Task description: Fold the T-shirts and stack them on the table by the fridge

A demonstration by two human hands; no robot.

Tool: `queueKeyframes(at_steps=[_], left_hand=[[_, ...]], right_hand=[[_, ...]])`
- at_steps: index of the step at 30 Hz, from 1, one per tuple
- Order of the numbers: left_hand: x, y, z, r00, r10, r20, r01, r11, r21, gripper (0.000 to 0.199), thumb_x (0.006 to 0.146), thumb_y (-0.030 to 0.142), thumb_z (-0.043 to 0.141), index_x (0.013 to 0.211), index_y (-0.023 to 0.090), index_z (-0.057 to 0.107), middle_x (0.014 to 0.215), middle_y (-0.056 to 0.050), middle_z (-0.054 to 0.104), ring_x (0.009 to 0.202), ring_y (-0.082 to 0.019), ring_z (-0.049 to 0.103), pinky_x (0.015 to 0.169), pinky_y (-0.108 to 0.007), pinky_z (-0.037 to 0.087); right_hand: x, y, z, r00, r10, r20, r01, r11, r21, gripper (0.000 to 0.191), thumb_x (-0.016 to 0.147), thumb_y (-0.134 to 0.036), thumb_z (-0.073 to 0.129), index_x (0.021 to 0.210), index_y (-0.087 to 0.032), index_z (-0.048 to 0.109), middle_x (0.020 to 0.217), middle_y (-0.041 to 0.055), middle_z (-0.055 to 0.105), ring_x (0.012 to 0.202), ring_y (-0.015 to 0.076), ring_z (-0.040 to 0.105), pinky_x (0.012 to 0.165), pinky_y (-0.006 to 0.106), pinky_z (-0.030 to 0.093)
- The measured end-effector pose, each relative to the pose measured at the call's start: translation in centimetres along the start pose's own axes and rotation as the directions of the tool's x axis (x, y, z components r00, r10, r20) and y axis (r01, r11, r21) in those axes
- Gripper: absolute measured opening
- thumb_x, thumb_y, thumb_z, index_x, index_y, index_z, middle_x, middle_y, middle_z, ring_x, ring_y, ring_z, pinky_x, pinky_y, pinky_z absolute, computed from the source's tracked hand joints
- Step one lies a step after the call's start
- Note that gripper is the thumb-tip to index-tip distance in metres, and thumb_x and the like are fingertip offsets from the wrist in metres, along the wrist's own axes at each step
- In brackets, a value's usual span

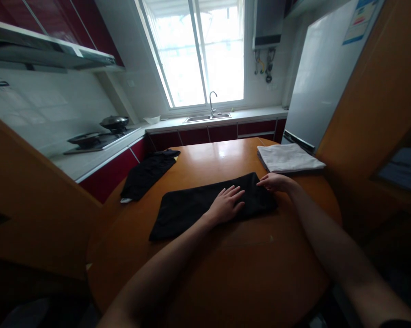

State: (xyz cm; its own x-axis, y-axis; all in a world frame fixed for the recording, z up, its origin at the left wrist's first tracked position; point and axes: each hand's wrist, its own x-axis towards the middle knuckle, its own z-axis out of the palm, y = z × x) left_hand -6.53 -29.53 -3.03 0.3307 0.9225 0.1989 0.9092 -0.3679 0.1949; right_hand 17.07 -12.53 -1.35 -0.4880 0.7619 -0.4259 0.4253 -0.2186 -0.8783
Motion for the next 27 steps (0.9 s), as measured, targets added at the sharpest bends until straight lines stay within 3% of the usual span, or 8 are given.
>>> queueKeyframes(at_steps=[4,8,11,14,16,19,23,27], left_hand=[[-0.3,0.0,0.8,0.99,-0.002,0.142,0.003,1.0,-0.001,0.058,0.103,0.057,0.035,0.156,0.034,0.035,0.166,-0.004,0.025,0.154,-0.029,0.017,0.122,-0.058,0.017],[-0.4,0.3,0.7,0.991,0.002,0.135,0.003,0.999,-0.033,0.059,0.103,0.057,0.034,0.157,0.035,0.031,0.166,-0.003,0.024,0.154,-0.028,0.016,0.123,-0.057,0.016],[-0.2,-0.2,-0.5,0.994,-0.019,0.105,0.024,0.998,-0.05,0.057,0.104,0.056,0.033,0.157,0.035,0.032,0.166,-0.003,0.027,0.154,-0.027,0.018,0.123,-0.053,0.018],[0.0,-1.9,-1.6,0.988,-0.152,0.02,0.152,0.988,-0.012,0.055,0.106,0.05,0.03,0.157,0.029,0.034,0.164,-0.005,0.032,0.153,-0.026,0.024,0.122,-0.049,0.023],[0.0,-3.3,-1.8,0.96,-0.281,-0.019,0.282,0.959,0.041,0.056,0.106,0.046,0.03,0.157,0.024,0.035,0.163,-0.009,0.033,0.152,-0.028,0.025,0.122,-0.052,0.023],[-0.1,-4.5,-1.2,0.917,-0.399,0.015,0.396,0.914,0.087,0.058,0.104,0.047,0.032,0.156,0.021,0.034,0.165,-0.012,0.027,0.153,-0.033,0.019,0.121,-0.059,0.018],[0.2,-3.9,-0.8,0.92,-0.384,0.084,0.381,0.923,0.045,0.061,0.104,0.049,0.03,0.157,0.021,0.031,0.166,-0.012,0.022,0.154,-0.032,0.015,0.121,-0.059,0.017],[0.4,-3.1,-1.4,0.935,-0.351,0.044,0.349,0.936,0.035,0.06,0.104,0.048,0.03,0.158,0.021,0.031,0.166,-0.011,0.023,0.154,-0.031,0.017,0.122,-0.057,0.018]], right_hand=[[-0.3,-0.3,0.2,0.999,-0.019,0.051,0.017,0.999,0.045,0.031,0.075,-0.025,0.084,0.073,-0.017,0.055,0.052,-0.0085,0.048,0.041,0.0034,0.044,0.038,0.012,0.036],[-1.0,-0.9,0.7,0.988,-0.089,0.126,0.059,0.974,0.22,0.02,0.079,-0.017,0.077,0.082,-0.017,0.057,0.062,-0.0051,0.06,0.049,0.0067,0.055,0.047,0.014,0.046],[-1.5,-1.6,1.4,0.985,-0.155,0.078,0.117,0.926,0.36,0.019,0.08,-0.008,0.069,0.091,-0.019,0.059,0.073,-0.0024,0.068,0.057,0.0091,0.063,0.054,0.015,0.051],[-2.0,-2.4,2.1,0.972,-0.221,0.076,0.165,0.881,0.443,0.026,0.081,-0.005,0.062,0.101,-0.021,0.061,0.086,0.0002,0.074,0.068,0.0113,0.069,0.062,0.017,0.055],[-2.4,-3.0,2.5,0.966,-0.246,0.084,0.184,0.875,0.448,0.028,0.082,-0.006,0.059,0.105,-0.021,0.062,0.087,0.0007,0.074,0.072,0.0129,0.07,0.064,0.018,0.055],[-3.0,-4.0,2.8,0.963,-0.256,0.081,0.189,0.861,0.472,0.029,0.082,-0.008,0.057,0.107,-0.021,0.062,0.078,-0.0007,0.072,0.063,0.0124,0.068,0.057,0.017,0.052],[-4.1,-5.1,2.6,0.979,-0.199,0.034,0.154,0.845,0.512,0.027,0.084,-0.008,0.055,0.107,-0.021,0.061,0.071,-0.0013,0.069,0.055,0.0126,0.064,0.053,0.019,0.05],[-5.5,-5.8,1.2,0.981,-0.18,-0.069,0.192,0.88,0.434,0.019,0.09,-0.016,0.053,0.106,-0.019,0.062,0.072,0.0022,0.071,0.06,0.0171,0.067,0.059,0.025,0.055]])
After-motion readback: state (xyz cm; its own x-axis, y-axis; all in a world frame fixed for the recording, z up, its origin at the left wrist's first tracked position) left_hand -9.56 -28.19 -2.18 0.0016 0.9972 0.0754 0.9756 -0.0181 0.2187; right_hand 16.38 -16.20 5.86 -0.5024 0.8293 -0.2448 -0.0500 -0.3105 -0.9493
